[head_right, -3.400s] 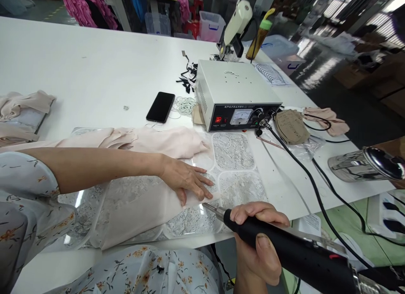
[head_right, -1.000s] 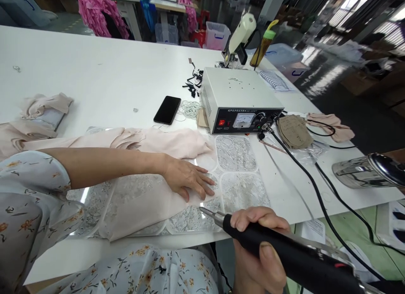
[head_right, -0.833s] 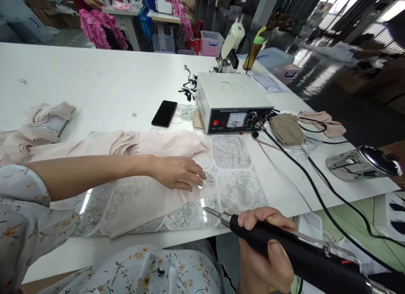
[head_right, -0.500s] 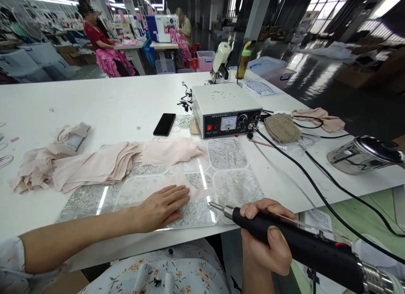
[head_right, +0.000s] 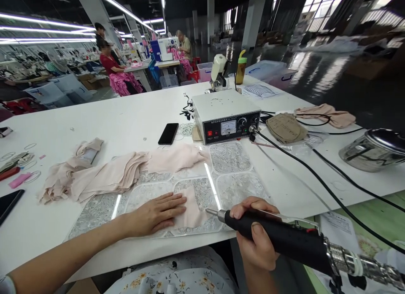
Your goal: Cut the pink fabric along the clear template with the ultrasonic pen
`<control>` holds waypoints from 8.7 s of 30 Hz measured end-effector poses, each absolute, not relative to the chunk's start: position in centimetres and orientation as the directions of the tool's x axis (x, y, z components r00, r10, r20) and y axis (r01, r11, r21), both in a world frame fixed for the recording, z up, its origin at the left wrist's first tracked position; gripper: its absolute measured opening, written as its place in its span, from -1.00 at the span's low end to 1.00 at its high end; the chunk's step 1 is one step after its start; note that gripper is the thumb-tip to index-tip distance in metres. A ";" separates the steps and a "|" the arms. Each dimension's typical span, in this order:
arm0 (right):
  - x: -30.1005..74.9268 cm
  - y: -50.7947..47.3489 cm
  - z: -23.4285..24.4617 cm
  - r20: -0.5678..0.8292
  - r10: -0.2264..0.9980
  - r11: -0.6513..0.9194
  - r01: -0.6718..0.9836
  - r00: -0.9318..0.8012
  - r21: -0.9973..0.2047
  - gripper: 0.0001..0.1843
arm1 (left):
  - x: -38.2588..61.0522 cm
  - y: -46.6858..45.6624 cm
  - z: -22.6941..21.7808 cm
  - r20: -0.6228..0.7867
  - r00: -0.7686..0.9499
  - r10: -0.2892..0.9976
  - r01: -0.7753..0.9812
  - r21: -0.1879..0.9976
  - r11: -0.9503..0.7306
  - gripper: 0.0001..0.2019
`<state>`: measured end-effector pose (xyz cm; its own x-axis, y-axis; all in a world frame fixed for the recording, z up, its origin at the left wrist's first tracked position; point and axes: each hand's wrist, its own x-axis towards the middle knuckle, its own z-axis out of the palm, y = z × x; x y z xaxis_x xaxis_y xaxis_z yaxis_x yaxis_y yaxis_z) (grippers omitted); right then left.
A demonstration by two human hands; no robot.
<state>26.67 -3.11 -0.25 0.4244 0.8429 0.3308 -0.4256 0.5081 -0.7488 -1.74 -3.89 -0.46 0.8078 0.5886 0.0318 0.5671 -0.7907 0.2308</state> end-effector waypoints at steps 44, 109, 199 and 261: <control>23.2 0.1 -0.5 0.221 0.888 0.418 -0.509 0.403 -0.753 -0.76 | -1.5 -2.3 -0.3 0.109 0.811 0.574 0.525 0.295 -0.798 -0.65; 22.5 -0.4 0.2 0.211 0.936 0.323 -0.454 0.280 -0.831 -0.81 | -0.1 -0.3 -1.4 0.205 0.873 0.443 0.410 0.186 -0.893 -0.82; 23.9 0.1 0.6 0.200 0.919 0.342 -0.439 0.339 -0.831 -0.86 | 0.0 -0.2 -0.6 0.082 0.841 0.535 0.467 0.389 -0.794 -0.53; 24.3 -1.4 0.4 0.235 0.959 0.284 -0.547 0.159 -0.787 -0.84 | 0.9 -0.3 0.4 -0.006 0.796 0.606 0.571 0.338 -0.748 -0.51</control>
